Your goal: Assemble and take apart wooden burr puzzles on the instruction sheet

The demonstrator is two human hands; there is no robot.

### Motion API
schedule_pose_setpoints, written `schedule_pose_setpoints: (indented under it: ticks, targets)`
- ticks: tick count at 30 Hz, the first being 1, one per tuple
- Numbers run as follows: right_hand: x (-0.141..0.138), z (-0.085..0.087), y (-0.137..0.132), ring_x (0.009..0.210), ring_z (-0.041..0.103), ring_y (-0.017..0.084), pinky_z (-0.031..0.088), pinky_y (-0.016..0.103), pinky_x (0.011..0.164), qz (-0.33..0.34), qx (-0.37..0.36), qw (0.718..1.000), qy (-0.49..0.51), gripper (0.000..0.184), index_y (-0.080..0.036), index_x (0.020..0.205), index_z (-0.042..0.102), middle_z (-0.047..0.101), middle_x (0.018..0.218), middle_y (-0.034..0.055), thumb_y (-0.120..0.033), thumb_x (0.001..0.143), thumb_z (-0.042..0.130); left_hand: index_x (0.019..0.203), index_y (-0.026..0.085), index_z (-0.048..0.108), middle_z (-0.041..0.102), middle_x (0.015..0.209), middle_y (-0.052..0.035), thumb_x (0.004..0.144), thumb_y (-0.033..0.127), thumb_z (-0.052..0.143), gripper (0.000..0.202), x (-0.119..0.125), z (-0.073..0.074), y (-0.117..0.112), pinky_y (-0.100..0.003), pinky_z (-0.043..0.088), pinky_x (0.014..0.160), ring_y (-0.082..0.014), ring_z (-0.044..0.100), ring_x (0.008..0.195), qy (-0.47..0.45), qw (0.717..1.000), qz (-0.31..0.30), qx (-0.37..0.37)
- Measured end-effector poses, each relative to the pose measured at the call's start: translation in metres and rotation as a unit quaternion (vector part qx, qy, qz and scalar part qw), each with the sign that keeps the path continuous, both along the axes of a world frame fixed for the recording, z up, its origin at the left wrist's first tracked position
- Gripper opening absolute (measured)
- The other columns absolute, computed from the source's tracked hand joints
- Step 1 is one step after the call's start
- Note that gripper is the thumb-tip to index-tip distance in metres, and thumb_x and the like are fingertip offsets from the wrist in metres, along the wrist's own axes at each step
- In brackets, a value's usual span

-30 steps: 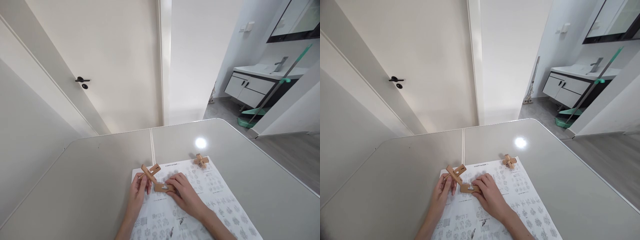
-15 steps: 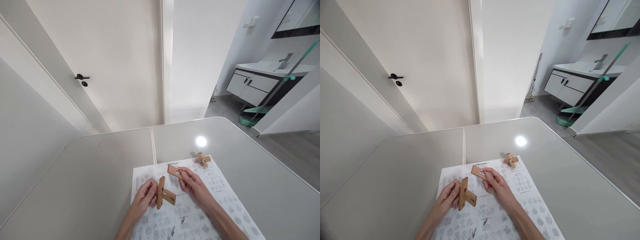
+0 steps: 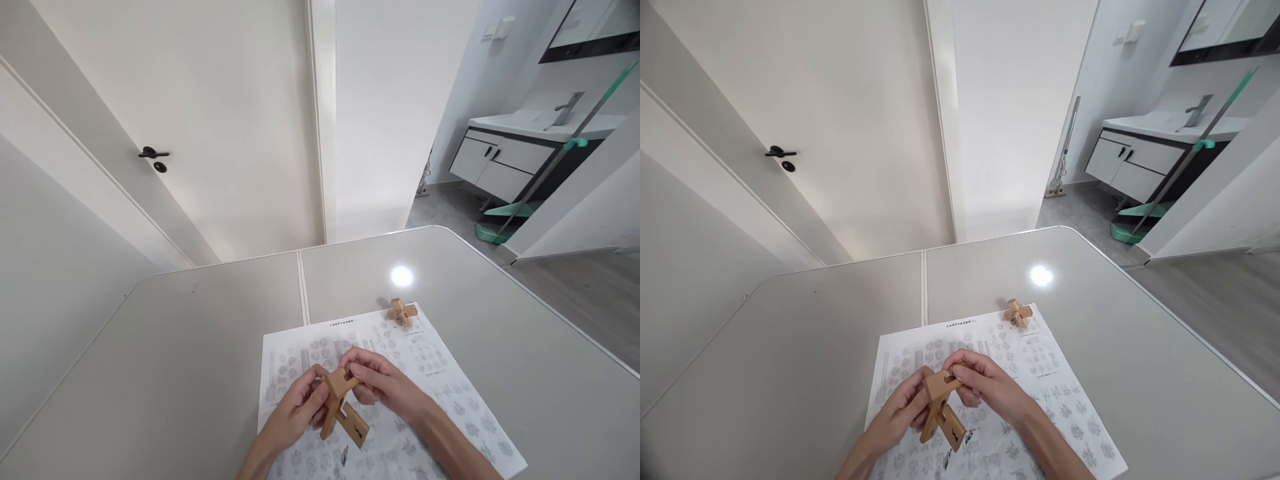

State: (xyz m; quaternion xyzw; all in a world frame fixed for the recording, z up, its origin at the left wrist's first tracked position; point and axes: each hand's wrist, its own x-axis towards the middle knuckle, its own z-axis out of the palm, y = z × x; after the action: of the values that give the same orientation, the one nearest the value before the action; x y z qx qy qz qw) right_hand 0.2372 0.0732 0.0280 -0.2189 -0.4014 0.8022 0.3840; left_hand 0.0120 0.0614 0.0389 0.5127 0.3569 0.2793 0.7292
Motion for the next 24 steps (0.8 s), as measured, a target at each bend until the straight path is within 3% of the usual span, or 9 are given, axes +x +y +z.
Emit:
schedule_pose_setpoints:
  ticks: [7,13,19,21,23,24]
  targets:
    - [0.004,0.005,0.001,0.048,0.018,0.007,0.016,0.025,0.049,0.04,-0.08,0.996,0.011,0.026,-0.021,0.101,0.063,0.036,0.056,-0.0114,-0.045,0.096,0.072,0.098,0.021,0.055,0.036,0.067,0.0082,0.093,0.065,0.062,0.045,-0.002,-0.004,0.0,-0.022,0.021,0.051,-0.0078,0.026,0.053,0.003,1.0,0.006,-0.006]
    - [0.001,0.003,-0.002,0.047,0.028,0.006,0.02,0.023,0.048,0.07,-0.107,0.991,0.04,0.032,-0.021,0.109,0.061,0.043,0.064,-0.0091,-0.049,0.097,0.07,0.101,0.021,0.055,0.037,0.066,0.0079,0.096,0.065,0.059,0.045,-0.002,-0.008,0.0,-0.021,0.025,0.052,-0.0084,0.027,0.055,0.012,0.999,0.047,0.007]
    - [-0.005,-0.001,-0.004,0.047,0.036,0.006,0.025,0.022,0.048,0.075,-0.14,0.986,0.042,0.035,-0.022,0.111,0.059,0.049,0.067,-0.0075,-0.05,0.094,0.073,0.116,0.024,0.054,0.046,0.068,0.0074,0.096,0.063,0.059,0.044,-0.001,-0.008,0.0,-0.02,0.03,0.052,-0.0089,0.034,0.054,0.034,0.995,0.097,0.013]
    - [-0.006,-0.003,-0.004,0.049,0.038,0.006,0.027,0.022,0.048,0.048,-0.153,0.986,0.048,0.035,-0.022,0.11,0.061,0.049,0.068,-0.0068,-0.049,0.093,0.075,0.121,0.024,0.058,0.059,0.081,0.0012,0.096,0.064,0.058,0.047,-0.001,-0.006,-0.001,-0.022,0.042,0.061,-0.0123,0.05,0.066,0.052,0.991,0.117,0.03]
    - [-0.006,-0.006,-0.003,0.051,0.039,0.007,0.028,0.021,0.048,0.021,-0.164,0.985,0.056,0.034,-0.021,0.108,0.062,0.049,0.068,-0.0063,-0.047,0.092,0.077,0.13,0.024,0.06,0.066,0.109,-0.0077,0.098,0.062,0.056,0.05,-0.002,-0.004,-0.002,-0.03,0.051,0.082,-0.0208,0.062,0.095,0.06,0.99,0.117,0.045]
    - [-0.005,-0.007,-0.002,0.051,0.039,0.007,0.028,0.021,0.048,0.011,-0.169,0.984,0.058,0.033,-0.021,0.107,0.063,0.049,0.068,-0.0062,-0.047,0.092,0.077,0.137,0.026,0.058,0.064,0.122,-0.0105,0.097,0.061,0.059,0.053,-0.002,-0.004,-0.003,-0.036,0.051,0.094,-0.0254,0.062,0.11,0.056,0.991,0.106,0.053]
